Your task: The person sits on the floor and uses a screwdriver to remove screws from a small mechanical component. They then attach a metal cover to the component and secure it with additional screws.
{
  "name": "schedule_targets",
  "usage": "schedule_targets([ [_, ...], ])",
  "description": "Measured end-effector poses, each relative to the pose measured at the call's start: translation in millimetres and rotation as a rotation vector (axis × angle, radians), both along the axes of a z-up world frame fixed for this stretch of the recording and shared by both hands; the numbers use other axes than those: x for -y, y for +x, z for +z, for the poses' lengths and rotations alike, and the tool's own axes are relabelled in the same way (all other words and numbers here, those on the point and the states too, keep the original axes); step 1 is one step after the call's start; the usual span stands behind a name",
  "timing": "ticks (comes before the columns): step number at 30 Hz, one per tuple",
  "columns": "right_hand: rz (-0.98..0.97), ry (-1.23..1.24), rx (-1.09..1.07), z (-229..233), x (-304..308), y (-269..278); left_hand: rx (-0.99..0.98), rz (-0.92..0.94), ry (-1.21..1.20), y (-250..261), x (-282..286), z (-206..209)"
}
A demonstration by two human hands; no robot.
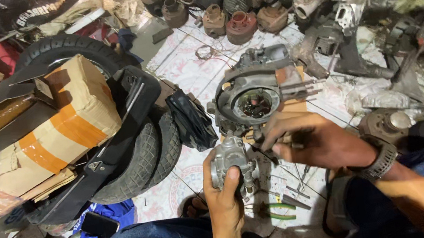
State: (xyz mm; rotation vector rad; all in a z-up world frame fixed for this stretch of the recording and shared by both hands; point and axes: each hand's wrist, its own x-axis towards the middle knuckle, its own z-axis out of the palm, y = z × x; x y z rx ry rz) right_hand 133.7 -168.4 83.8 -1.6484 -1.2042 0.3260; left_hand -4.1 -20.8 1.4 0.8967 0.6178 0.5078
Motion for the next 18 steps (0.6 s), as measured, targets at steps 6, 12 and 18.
schedule_targets([
  [6,0.044,-0.025,-0.097,-4,-1,-10,0.046,-0.062,0.066,2,6,2],
  [12,0.056,0.025,-0.127,-1,-1,-10,0.026,-0.084,0.121,5,8,-2],
  [18,-0.003,-0.073,-0.081,-10,1,-10,0.001,-0.097,0.199,5,8,-5],
])
